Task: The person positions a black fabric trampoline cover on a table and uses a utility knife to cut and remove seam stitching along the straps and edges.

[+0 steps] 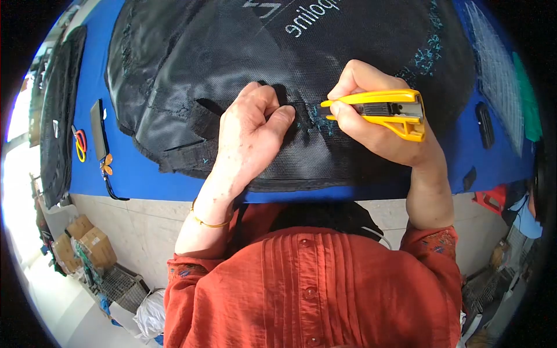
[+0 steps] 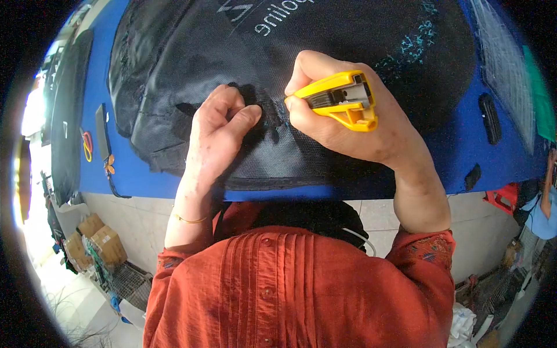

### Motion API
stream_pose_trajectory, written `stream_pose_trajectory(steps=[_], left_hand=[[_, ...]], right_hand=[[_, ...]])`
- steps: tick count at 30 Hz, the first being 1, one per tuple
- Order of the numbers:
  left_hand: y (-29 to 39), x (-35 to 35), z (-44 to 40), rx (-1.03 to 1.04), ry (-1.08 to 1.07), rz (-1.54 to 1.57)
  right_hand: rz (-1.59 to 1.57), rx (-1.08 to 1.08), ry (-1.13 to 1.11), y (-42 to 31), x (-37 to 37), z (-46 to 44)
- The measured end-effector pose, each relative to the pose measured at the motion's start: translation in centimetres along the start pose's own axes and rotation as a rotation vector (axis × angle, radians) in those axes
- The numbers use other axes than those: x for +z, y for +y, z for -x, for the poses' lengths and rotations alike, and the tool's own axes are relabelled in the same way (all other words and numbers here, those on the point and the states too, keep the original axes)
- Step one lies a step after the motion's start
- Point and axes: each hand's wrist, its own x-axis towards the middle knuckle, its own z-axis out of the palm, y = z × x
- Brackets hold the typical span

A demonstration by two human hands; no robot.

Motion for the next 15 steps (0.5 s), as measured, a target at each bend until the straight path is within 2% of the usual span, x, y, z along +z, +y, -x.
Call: stream_pose_trajectory(steps=[5,7,10,13,15], left_hand=[[0.4,-0.1,0.0,0.087,0.018,-0.097],[1.1,-0.1,0.2,0.081,0.020,-0.081],[1.6,0.2,0.6,0.177,0.051,-0.197],[0.3,0.9,0.5,0.284,0.095,-0.170],[0.1,1.0,0.8,0.283,0.092,-0.152]], right_hand=[[-0.034,0.038,-0.049,-0.1,-0.3,0.1],[-0.030,0.004,-0.009,0.2,0.0,0.0],[-0.023,-0.031,0.033,0.4,0.1,0.0],[0.090,-0.170,0.158,0.6,0.3,-0.3],[0.054,-0.164,0.162,0.6,0.3,-0.4]])
